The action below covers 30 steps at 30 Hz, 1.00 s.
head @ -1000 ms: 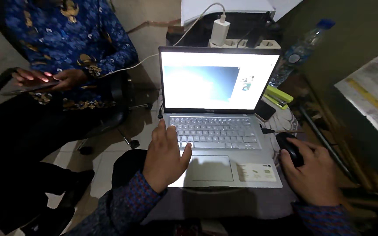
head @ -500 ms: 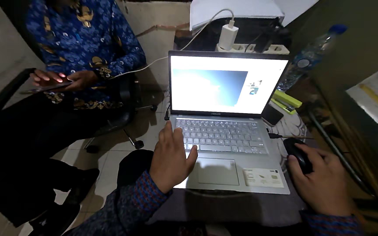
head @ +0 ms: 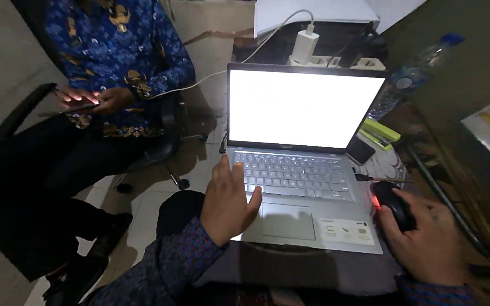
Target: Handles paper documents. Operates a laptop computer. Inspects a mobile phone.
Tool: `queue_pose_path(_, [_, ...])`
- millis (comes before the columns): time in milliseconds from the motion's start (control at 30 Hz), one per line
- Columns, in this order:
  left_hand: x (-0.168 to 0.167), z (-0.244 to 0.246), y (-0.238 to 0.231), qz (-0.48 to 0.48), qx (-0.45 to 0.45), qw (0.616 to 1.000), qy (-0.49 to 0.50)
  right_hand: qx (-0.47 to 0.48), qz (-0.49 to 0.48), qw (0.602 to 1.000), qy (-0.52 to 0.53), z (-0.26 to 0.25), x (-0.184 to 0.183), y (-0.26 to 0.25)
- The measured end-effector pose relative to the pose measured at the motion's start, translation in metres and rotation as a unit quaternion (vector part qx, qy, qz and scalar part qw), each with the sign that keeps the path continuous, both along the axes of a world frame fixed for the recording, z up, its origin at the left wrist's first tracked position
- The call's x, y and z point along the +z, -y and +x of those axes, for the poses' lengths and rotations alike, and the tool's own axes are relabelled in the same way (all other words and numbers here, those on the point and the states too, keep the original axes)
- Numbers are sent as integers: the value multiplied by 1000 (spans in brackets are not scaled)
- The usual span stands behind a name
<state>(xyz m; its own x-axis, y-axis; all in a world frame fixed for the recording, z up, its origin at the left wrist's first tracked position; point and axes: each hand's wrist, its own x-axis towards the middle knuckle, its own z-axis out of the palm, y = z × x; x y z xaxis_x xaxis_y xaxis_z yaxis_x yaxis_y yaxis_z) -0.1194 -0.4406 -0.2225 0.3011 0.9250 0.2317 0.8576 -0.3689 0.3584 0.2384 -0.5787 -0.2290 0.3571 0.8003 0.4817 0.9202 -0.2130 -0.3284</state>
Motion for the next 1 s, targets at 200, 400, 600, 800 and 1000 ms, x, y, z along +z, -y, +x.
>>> queue_pose_path(200, [1,0,0,-11,1,1000,-11,-7,-17,1000,6,4,-3,-1])
queue_pose_path(400, [2,1,0,-23,2,999,-23,-14,-27,999,14,7,-5,-1])
queue_pose_path(600, [3,2,0,-29,2,999,-30,-25,-36,999,14,5,-2,0])
queue_pose_path(800, [3,3,0,-25,1,999,-36,-14,-36,999,11,7,-3,-1])
queue_pose_path(1000, [4,2,-1,-28,-1,999,-38,15,-26,1000,6,8,-5,-2])
